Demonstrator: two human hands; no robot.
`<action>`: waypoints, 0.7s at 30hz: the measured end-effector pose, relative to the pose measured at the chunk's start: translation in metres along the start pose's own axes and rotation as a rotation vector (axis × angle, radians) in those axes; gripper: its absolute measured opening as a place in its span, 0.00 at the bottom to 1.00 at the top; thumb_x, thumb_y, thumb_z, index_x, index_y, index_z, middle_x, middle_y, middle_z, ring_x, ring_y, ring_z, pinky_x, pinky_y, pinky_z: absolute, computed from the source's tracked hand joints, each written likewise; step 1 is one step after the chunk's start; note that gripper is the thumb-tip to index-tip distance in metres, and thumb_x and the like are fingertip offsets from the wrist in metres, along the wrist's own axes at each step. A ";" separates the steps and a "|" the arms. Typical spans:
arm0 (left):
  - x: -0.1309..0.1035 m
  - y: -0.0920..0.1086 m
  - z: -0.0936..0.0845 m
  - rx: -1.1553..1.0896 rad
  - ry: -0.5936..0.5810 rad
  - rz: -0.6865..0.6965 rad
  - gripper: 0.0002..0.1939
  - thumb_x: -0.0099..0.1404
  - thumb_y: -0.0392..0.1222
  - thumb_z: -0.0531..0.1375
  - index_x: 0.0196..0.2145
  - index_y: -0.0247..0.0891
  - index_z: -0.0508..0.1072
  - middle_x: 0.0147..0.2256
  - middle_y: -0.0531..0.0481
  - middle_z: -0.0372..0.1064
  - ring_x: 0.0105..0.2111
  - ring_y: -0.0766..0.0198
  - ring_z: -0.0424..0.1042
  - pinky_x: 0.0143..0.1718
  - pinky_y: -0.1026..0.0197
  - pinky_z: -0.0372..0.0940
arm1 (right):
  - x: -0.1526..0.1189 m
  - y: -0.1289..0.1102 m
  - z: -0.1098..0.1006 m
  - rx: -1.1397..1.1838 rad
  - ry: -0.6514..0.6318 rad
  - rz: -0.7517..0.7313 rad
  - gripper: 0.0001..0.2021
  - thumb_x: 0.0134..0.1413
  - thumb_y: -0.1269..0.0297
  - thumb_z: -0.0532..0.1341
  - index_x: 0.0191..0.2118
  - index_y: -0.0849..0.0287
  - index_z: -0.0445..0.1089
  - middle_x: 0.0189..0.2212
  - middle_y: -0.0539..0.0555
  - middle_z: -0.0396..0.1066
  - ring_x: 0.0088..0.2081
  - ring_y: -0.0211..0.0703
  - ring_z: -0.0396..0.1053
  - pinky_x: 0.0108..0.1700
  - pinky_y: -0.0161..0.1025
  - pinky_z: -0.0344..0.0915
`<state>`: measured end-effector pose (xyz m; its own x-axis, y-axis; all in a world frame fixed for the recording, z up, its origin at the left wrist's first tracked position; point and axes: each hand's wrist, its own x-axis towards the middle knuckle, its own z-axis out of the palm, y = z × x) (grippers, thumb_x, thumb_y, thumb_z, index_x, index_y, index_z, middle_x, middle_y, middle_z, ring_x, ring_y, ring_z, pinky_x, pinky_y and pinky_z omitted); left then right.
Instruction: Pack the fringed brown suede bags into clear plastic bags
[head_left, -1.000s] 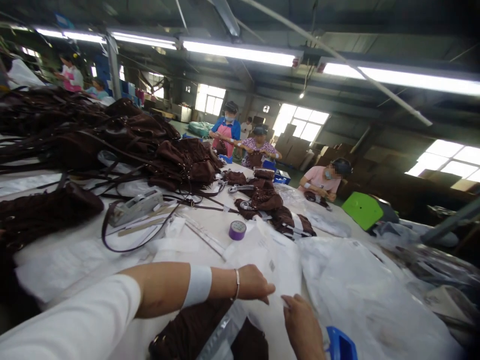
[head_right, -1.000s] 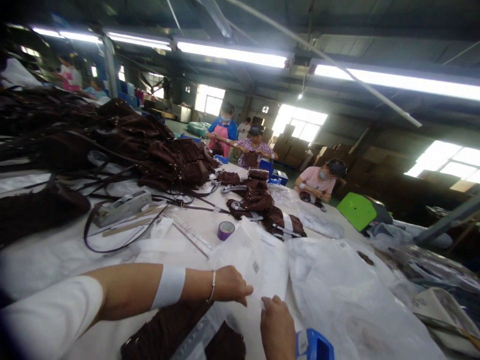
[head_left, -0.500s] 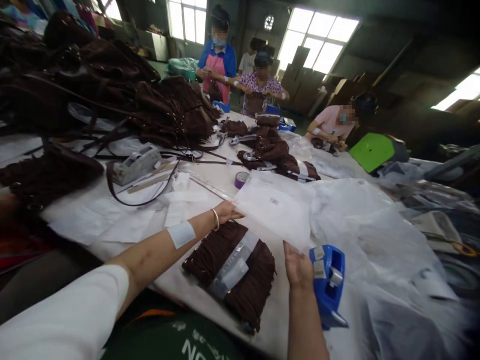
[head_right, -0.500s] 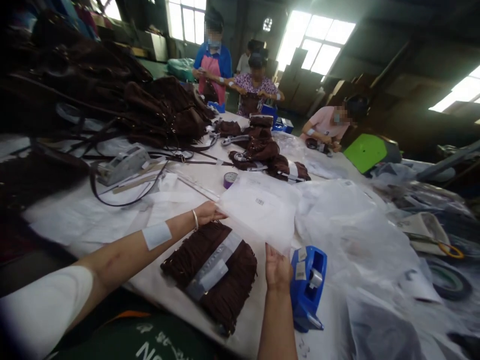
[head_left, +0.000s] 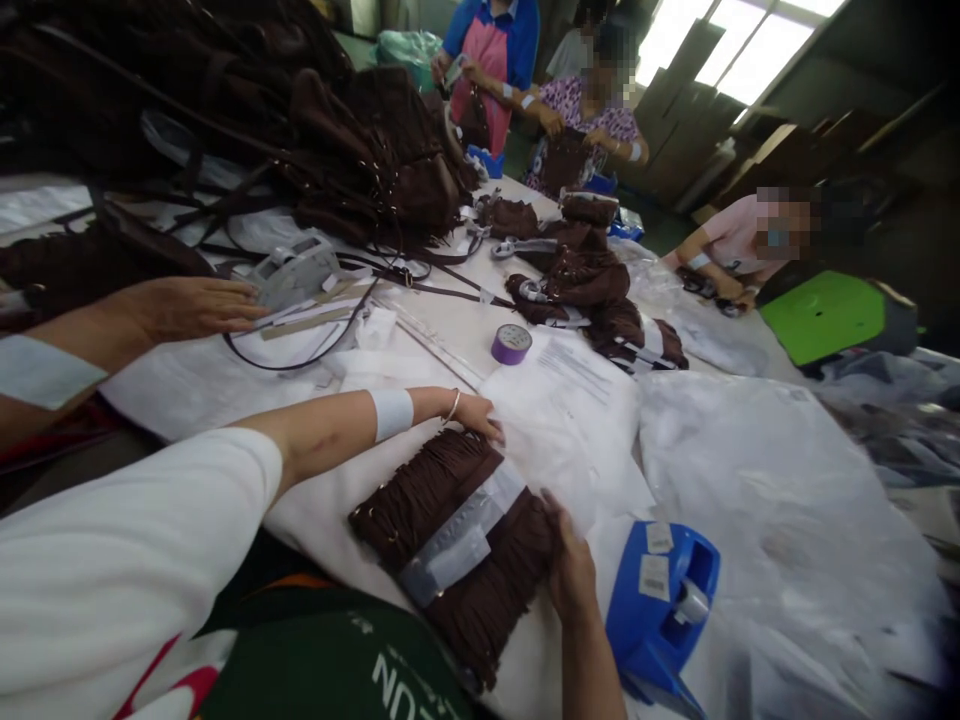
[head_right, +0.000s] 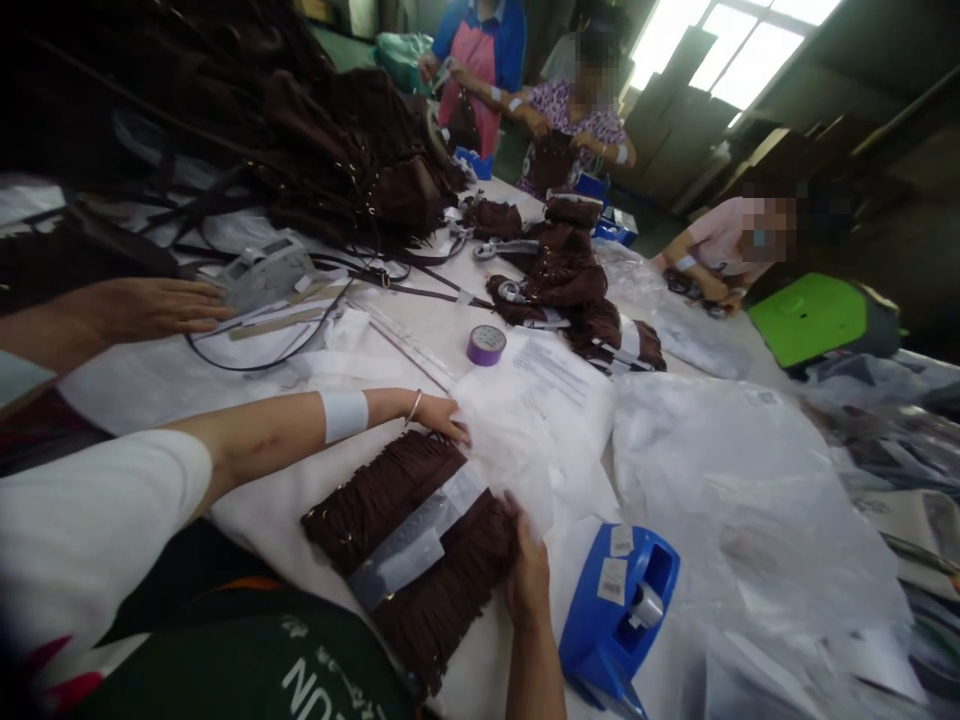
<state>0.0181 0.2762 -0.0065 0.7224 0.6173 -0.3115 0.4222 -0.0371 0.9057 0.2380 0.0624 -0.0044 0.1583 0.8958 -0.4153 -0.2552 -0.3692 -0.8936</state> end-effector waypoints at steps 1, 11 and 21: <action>0.001 -0.002 0.000 -0.034 -0.054 -0.030 0.17 0.46 0.49 0.68 0.30 0.33 0.77 0.24 0.50 0.74 0.25 0.64 0.71 0.27 0.67 0.63 | 0.000 0.001 -0.001 0.063 -0.028 0.016 0.29 0.52 0.45 0.56 0.56 0.56 0.63 0.52 0.55 0.68 0.55 0.47 0.63 0.58 0.48 0.58; -0.062 -0.019 -0.006 -0.201 -0.173 -0.093 0.18 0.51 0.50 0.66 0.36 0.36 0.77 0.33 0.50 0.76 0.33 0.63 0.70 0.36 0.66 0.63 | -0.025 0.010 0.018 -0.080 0.044 -0.021 0.27 0.55 0.49 0.54 0.57 0.57 0.63 0.51 0.55 0.69 0.55 0.47 0.62 0.58 0.46 0.58; -0.097 -0.017 0.015 -0.400 0.168 -0.105 0.21 0.55 0.52 0.63 0.40 0.33 0.76 0.36 0.47 0.75 0.35 0.64 0.70 0.37 0.67 0.62 | -0.032 0.001 0.034 -0.372 0.149 -0.135 0.29 0.50 0.49 0.60 0.55 0.60 0.64 0.51 0.55 0.68 0.54 0.48 0.63 0.57 0.42 0.57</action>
<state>-0.0509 0.2049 0.0040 0.5742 0.7215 -0.3869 0.2196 0.3196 0.9218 0.2000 0.0413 0.0137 0.3098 0.9068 -0.2860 0.1342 -0.3395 -0.9310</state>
